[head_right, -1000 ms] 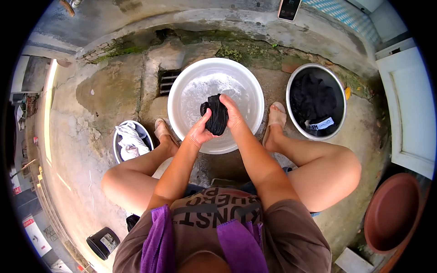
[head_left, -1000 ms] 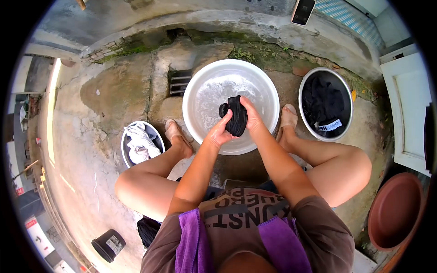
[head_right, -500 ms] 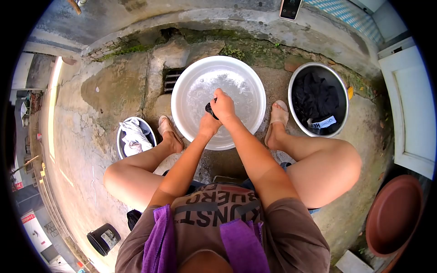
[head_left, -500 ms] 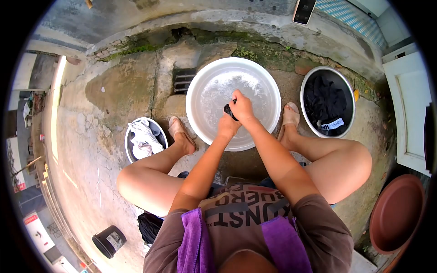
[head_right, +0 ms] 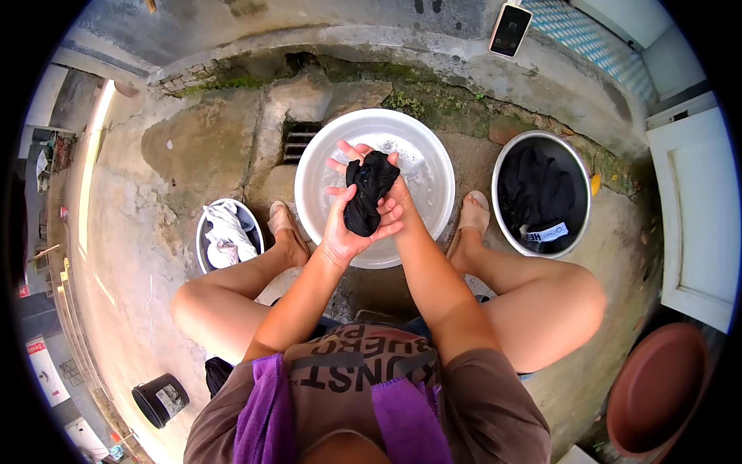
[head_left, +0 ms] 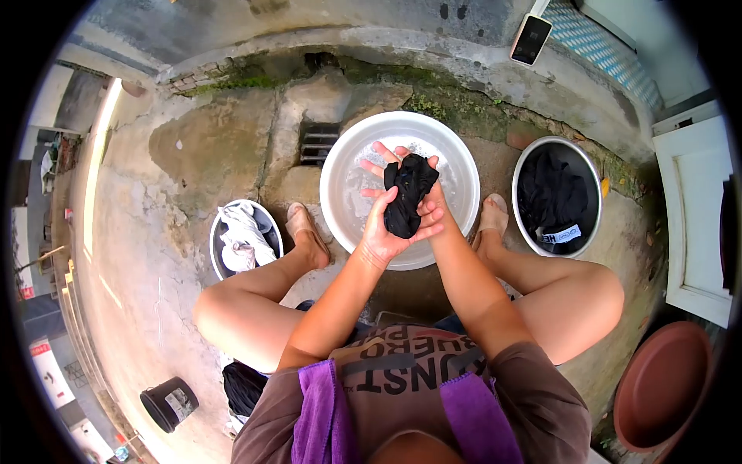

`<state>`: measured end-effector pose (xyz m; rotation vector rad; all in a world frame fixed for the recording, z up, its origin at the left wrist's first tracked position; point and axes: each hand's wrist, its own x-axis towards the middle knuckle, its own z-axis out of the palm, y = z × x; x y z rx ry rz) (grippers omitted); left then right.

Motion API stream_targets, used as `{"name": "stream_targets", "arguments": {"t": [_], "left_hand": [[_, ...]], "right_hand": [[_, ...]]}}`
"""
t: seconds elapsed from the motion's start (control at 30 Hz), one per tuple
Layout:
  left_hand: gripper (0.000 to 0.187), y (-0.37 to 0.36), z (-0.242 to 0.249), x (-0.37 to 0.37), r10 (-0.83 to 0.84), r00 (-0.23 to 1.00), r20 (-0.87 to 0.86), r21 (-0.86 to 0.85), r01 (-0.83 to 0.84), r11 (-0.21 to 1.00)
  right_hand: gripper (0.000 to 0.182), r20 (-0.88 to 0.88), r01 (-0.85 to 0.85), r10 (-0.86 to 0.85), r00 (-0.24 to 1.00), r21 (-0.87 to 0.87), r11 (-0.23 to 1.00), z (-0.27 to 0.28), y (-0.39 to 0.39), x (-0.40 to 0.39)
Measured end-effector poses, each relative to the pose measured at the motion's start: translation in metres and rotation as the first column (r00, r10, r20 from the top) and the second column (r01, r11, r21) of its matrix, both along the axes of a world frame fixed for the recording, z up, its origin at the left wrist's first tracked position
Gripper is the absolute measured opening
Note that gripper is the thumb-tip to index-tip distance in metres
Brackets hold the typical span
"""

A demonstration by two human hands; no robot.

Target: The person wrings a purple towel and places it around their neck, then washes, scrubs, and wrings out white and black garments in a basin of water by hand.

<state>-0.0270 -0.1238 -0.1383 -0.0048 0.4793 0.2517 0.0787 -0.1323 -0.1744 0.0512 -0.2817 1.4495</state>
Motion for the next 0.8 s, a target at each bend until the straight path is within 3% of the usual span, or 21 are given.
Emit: {"name": "stream_targets", "arguments": {"t": [0.03, 0.07, 0.13, 0.17, 0.2, 0.27, 0.33, 0.4, 0.47, 0.53, 0.57, 0.6, 0.67, 0.73, 0.8], "left_hand": [[0.045, -0.001, 0.004, -0.001, 0.034, 0.999, 0.030, 0.037, -0.035, 0.999], [0.045, 0.002, 0.001, -0.005, 0.040, 0.999, 0.033, 0.034, -0.042, 0.999], [0.040, 0.010, -0.001, -0.010, -0.109, 0.994, 0.011, 0.233, 0.104, 0.967], [0.029, 0.012, 0.002, -0.008, -0.095, 0.989, 0.112, 0.071, 0.087, 0.994], [0.029, 0.016, 0.001, -0.007, -0.089, 0.989, 0.117, 0.072, 0.081, 0.994], [0.021, 0.025, -0.005, -0.008, -0.156, 0.980, -0.125, 0.301, 0.187, 0.935], [0.014, 0.029, -0.006, -0.008, -0.143, 0.965, -0.218, 0.351, 0.215, 0.911], [0.010, 0.032, -0.015, -0.010, -0.119, 0.886, -0.448, 0.512, 0.364, 0.778], [0.008, 0.032, -0.033, -0.009, -0.104, 0.858, -0.503, 0.537, 0.405, 0.740], [0.011, 0.030, -0.048, -0.008, -0.011, 0.768, -0.640, 0.626, 0.529, 0.574], [0.016, 0.030, -0.054, -0.008, 0.014, 0.727, -0.686, 0.638, 0.592, 0.492], [0.016, 0.029, -0.064, -0.007, 0.025, 0.723, -0.691, 0.633, 0.588, 0.503], [0.016, 0.023, -0.086, -0.007, 0.268, 0.686, -0.676, 0.736, 0.616, 0.279], [0.015, 0.019, -0.076, -0.012, 0.277, 0.757, -0.592, 0.734, 0.364, 0.573], [0.013, 0.040, -0.075, -0.035, 0.341, 0.781, -0.524, 0.727, 0.200, 0.657]], "right_hand": [[0.037, 0.029, 0.011, -0.009, 1.000, -0.101, 0.995, 0.007, 0.002, 0.002], [0.037, 0.031, 0.006, -0.002, 1.000, -0.104, 0.995, 0.008, 0.006, 0.009], [0.025, 0.367, -0.079, 0.136, 0.920, -0.168, 0.983, 0.022, 0.016, 0.027], [0.015, 0.411, 0.000, 0.126, 0.903, -0.293, 0.956, 0.036, 0.018, 0.024], [0.015, 0.417, -0.003, 0.131, 0.900, -0.292, 0.956, 0.040, 0.022, 0.024], [0.014, 0.590, 0.083, 0.185, 0.786, -0.397, 0.914, 0.043, 0.029, 0.024], [0.013, 0.626, 0.167, 0.176, 0.759, -0.449, 0.878, 0.032, 0.033, 0.016], [0.012, 0.757, 0.305, 0.137, 0.638, -0.412, 0.858, 0.014, 0.036, 0.012], [0.013, 0.784, 0.360, 0.139, 0.605, -0.424, 0.831, 0.001, 0.037, 0.007], [0.013, 0.984, 0.638, -0.013, 0.179, -0.106, 0.763, -0.019, 0.038, 0.001], [0.014, 0.977, 0.645, 0.070, 0.199, -0.184, 0.742, -0.029, 0.035, 0.001], [0.013, 0.980, 0.683, 0.053, 0.190, -0.171, 0.710, -0.037, 0.032, 0.000], [0.013, 0.964, 0.721, 0.076, 0.253, -0.240, 0.650, -0.051, 0.026, -0.002], [0.018, 0.945, 0.644, 0.120, 0.303, -0.296, 0.705, -0.047, 0.025, -0.004], [0.025, 0.996, 0.714, -0.009, 0.085, -0.055, 0.698, -0.066, 0.029, 0.002]]}}
